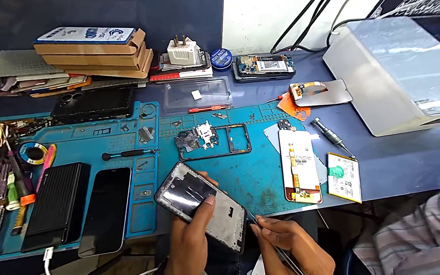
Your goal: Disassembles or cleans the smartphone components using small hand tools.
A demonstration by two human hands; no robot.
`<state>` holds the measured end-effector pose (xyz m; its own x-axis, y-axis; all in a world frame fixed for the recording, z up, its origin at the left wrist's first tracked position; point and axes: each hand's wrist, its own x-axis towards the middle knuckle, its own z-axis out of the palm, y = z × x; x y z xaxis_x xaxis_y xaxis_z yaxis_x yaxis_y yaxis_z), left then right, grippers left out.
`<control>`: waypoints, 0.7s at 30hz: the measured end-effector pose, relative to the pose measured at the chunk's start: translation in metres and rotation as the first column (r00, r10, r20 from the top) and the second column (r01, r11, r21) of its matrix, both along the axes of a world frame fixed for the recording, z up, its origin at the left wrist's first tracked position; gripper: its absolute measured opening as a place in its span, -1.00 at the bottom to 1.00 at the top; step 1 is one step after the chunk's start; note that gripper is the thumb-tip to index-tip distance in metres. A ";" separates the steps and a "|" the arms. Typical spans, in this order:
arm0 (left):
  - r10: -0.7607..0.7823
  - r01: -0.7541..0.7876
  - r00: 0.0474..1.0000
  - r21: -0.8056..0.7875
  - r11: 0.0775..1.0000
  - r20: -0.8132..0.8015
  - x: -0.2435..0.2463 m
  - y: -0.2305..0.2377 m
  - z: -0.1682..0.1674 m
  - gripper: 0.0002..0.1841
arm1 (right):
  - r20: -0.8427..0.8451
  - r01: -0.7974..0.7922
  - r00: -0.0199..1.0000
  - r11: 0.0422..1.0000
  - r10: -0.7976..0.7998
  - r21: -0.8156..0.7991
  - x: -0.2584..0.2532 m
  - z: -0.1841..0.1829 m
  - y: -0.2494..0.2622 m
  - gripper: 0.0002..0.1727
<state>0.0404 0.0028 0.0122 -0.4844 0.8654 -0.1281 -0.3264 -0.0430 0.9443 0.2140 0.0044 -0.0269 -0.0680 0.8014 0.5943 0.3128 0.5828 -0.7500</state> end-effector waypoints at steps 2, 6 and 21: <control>-0.005 0.005 1.000 -0.019 1.000 -0.016 -0.002 0.003 0.000 -0.58 | 0.002 -0.007 1.000 1.000 0.007 -0.008 0.000 0.001 -0.003 -0.80; -0.020 0.019 0.999 -0.031 0.999 -0.049 -0.006 0.007 0.000 -0.52 | -0.015 -0.004 1.000 0.999 0.004 -0.035 0.001 0.002 -0.004 -0.77; -0.090 0.087 0.996 -0.110 0.990 -0.021 -0.012 0.013 0.005 -0.55 | -0.107 -0.074 0.991 0.994 0.082 0.077 0.001 -0.022 0.008 -0.75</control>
<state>0.0281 0.0160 0.0174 -0.4107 0.8867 -0.2124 -0.2995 0.0888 0.9500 0.2147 0.0125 -0.0491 -0.0597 0.7506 0.6581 0.1828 0.6563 -0.7320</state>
